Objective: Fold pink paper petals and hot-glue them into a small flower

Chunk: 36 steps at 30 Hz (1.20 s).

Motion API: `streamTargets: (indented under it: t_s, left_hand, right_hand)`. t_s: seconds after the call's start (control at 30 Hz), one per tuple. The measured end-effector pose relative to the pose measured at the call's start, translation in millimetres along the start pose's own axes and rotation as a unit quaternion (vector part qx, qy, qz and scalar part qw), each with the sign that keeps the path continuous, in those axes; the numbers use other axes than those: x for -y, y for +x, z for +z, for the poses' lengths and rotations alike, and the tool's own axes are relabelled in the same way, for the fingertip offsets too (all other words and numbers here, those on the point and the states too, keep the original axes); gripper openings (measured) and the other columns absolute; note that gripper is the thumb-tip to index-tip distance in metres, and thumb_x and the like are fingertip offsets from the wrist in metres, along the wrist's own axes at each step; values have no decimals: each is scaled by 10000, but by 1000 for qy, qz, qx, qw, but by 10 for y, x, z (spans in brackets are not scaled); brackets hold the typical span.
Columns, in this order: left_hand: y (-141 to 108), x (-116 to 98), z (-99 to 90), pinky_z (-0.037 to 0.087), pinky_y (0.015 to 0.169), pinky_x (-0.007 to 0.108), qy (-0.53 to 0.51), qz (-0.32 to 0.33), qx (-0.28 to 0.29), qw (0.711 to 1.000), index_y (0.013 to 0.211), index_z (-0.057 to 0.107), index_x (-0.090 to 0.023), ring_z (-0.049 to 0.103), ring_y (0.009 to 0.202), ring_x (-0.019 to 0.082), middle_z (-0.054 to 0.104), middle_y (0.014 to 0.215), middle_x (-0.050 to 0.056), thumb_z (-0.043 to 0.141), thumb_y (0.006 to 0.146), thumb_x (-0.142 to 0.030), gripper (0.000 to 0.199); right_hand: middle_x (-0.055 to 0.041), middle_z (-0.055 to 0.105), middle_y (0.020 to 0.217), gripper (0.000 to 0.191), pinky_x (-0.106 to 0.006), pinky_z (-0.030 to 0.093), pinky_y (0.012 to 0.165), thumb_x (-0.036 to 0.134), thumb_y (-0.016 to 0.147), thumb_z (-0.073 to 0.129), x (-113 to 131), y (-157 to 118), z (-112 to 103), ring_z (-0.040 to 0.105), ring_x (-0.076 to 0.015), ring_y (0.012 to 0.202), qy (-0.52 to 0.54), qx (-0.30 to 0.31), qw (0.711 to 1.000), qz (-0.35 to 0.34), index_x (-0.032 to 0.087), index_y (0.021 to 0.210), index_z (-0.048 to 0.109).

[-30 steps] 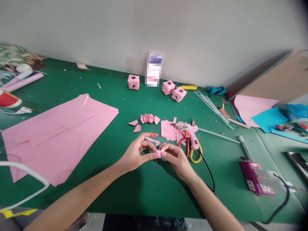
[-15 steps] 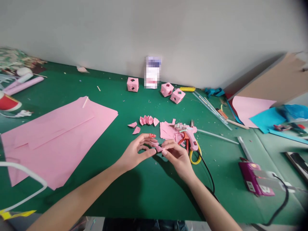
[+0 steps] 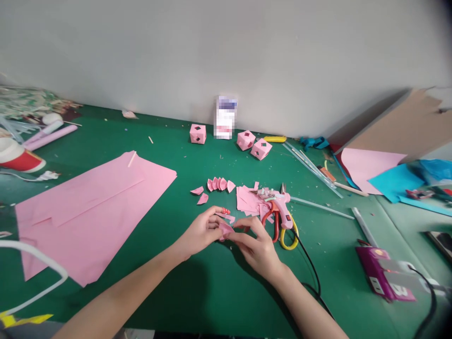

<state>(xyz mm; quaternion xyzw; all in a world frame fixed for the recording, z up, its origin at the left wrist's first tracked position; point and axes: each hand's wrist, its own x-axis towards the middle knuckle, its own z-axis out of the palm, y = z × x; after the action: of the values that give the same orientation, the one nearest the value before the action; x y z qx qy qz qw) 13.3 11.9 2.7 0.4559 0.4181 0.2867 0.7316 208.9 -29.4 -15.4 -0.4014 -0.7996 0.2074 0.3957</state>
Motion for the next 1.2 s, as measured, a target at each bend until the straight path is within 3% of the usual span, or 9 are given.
streamTargets:
  t_s: [0.47, 0.63, 0.8, 0.9, 1.07, 1.2]
  left_hand:
    - [48, 123, -28, 519, 733, 291, 58, 29, 10, 998, 1135, 525, -179, 654, 761, 146, 646, 902, 27, 701, 825, -313, 381]
    - [41, 106, 7, 536, 782, 296, 67, 64, -29, 995, 1126, 531, -177, 669, 889, 173, 644, 960, 47, 684, 824, -267, 351]
    - [20, 145, 58, 561, 785, 291, 73, 75, -47, 993, 1082, 552, -176, 688, 873, 166, 655, 935, 40, 673, 816, -242, 300]
    - [-6, 150, 95, 570, 751, 285, 94, 71, -43, 992, 1072, 563, -175, 703, 801, 158, 683, 896, 39, 666, 837, -290, 281]
    - [-24, 113, 116, 591, 742, 286, 108, 70, -86, 988, 1076, 557, -172, 723, 786, 173, 712, 839, 38, 670, 850, -373, 323]
    - [-14, 103, 104, 608, 772, 293, 97, 79, -98, 987, 1074, 549, -173, 740, 808, 183, 727, 837, 37, 678, 848, -371, 327]
  right_hand:
    - [-70, 650, 1052, 354, -321, 537, 860, 61, 923, 477, 61, 24, 6, 623, -179, 1007, 74, 3, 996, 49, 265, 1152, 654]
    - [-91, 643, 1091, 287, -344, 546, 894, 134, 904, 584, 101, 32, 44, 626, -203, 1040, 46, -8, 998, 52, 233, 1171, 622]
    - [-93, 647, 1073, 301, -333, 547, 895, 80, 928, 515, 81, 1, 143, 629, -194, 1046, 28, -31, 998, 38, 228, 1181, 581]
    - [-72, 664, 1019, 300, -303, 563, 834, 100, 932, 529, 72, -20, 190, 660, -167, 933, 34, -62, 994, 78, 229, 1203, 543]
    - [-59, 694, 978, 252, -270, 580, 756, 201, 923, 594, 81, -1, 201, 687, -155, 852, 86, -113, 977, 157, 211, 1171, 549]
    - [-42, 700, 852, 172, -247, 546, 632, 311, 910, 621, 95, 42, 164, 655, -142, 705, 98, -70, 962, 245, 190, 1032, 622]
